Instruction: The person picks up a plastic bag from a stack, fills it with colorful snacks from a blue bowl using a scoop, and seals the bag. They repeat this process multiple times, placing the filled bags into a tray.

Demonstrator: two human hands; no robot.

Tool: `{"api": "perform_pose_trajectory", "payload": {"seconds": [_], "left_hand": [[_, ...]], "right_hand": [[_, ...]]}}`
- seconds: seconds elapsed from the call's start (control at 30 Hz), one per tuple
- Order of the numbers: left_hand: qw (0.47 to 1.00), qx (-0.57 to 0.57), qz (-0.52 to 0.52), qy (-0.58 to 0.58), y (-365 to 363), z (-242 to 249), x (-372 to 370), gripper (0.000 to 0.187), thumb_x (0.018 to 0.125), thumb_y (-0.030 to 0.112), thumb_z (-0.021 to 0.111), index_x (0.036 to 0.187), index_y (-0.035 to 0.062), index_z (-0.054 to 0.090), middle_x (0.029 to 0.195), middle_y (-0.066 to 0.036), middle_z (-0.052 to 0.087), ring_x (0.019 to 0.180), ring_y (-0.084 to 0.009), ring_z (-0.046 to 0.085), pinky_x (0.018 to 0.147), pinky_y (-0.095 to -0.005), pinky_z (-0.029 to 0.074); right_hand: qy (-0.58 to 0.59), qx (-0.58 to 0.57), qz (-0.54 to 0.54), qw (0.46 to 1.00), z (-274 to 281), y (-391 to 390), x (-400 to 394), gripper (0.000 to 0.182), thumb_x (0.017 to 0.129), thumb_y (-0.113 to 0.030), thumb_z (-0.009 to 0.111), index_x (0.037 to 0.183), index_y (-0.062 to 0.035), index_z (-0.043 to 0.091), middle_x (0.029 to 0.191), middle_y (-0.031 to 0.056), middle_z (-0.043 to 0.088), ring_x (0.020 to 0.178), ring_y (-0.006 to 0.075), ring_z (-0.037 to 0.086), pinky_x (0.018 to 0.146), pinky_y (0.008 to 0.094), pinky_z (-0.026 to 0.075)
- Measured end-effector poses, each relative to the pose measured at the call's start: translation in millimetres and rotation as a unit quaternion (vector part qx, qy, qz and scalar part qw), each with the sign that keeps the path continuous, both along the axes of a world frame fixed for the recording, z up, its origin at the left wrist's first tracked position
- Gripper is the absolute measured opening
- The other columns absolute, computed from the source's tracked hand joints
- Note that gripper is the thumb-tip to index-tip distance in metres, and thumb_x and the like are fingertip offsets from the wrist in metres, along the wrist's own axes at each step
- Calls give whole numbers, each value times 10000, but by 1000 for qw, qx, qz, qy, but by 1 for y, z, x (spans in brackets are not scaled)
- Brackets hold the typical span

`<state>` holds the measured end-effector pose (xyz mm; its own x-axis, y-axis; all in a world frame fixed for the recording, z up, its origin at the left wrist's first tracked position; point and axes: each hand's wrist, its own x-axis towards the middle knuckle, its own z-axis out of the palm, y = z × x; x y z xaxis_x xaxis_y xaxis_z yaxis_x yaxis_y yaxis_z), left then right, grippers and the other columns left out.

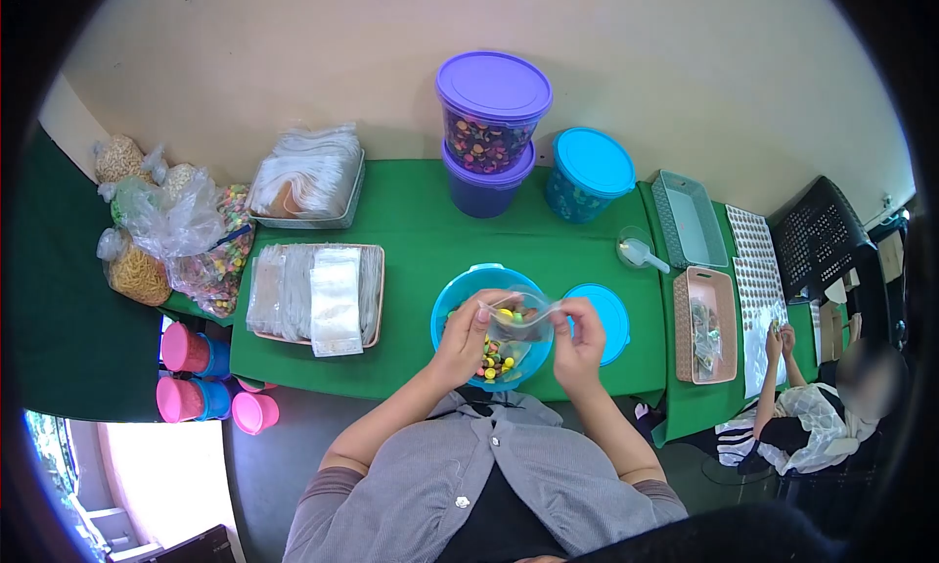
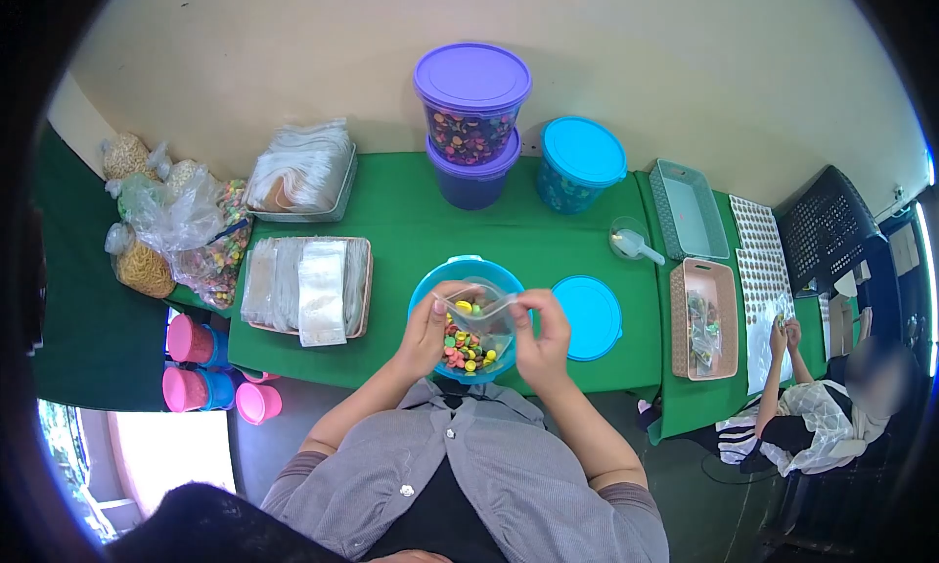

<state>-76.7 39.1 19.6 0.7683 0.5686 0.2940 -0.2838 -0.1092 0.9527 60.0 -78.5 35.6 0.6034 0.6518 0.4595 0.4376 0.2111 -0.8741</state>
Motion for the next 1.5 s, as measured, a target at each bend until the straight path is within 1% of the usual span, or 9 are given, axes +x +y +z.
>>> {"api": "perform_pose_trajectory", "payload": {"seconds": [0.13,0.23,0.57,0.67,0.97,1.27,1.33,1.4,1.5], "left_hand": [[996,-13,47,-71,-9,20,-2,380,1006,308,456,1171,-15,571,1093,-126,631,1021,-220,619,917,-339,461],[989,-102,96,-54,-4,14,-5,127,860,93,698,937,-8,689,923,-67,662,856,-119,612,770,-272,486],[984,-136,108,-26,-12,18,-7,92,842,61,709,896,-12,694,868,-71,676,811,-116,625,762,-260,488],[978,-188,82,-27,-12,18,-7,94,843,52,705,907,-16,693,865,-76,679,819,-118,628,761,-257,489],[985,-150,84,-24,-17,16,-9,113,872,72,677,946,-10,700,900,-80,699,827,-117,633,758,-260,498],[986,-124,4,108,-6,15,-13,249,974,179,539,1091,9,678,963,-89,707,857,-126,652,790,-269,514],[996,1,48,73,2,11,-15,286,989,212,503,1108,12,670,1036,-105,696,930,-164,650,856,-300,499],[986,30,142,87,33,-5,-33,329,1000,258,472,1098,14,669,1051,-105,687,1013,-187,621,920,-334,465],[918,129,329,183,80,-20,-76,266,972,227,518,1064,22,661,1079,-119,658,1060,-243,592,966,-345,419]], "right_hand": [[65,-9,74,995,1,2,-11,73,927,-57,587,926,13,566,893,86,581,833,149,574,742,266,460],[153,15,77,985,-1,3,-13,84,941,-72,575,951,11,567,898,72,582,840,116,572,743,250,465],[287,-43,159,944,21,12,-26,164,898,-113,651,992,18,622,1003,55,581,848,123,613,648,226,561],[257,-5,156,954,18,14,-24,142,893,-111,655,971,7,647,1009,51,597,853,115,620,599,224,572],[123,-41,105,986,23,8,-15,111,868,-111,673,871,-1,691,846,73,648,824,162,588,752,288,449],[52,-124,138,981,18,-14,21,181,937,-149,570,926,-18,695,893,83,670,809,161,579,729,290,456],[131,-100,69,984,10,-26,43,199,954,-143,540,986,-13,686,909,75,673,803,144,586,727,290,464],[58,-66,-107,990,6,-46,105,221,966,-137,513,1016,5,674,900,71,670,790,129,589,722,291,472],[-98,-76,-374,919,-12,-112,217,252,964,-166,516,1021,24,671,841,92,656,737,145,583,659,306,461]]}}
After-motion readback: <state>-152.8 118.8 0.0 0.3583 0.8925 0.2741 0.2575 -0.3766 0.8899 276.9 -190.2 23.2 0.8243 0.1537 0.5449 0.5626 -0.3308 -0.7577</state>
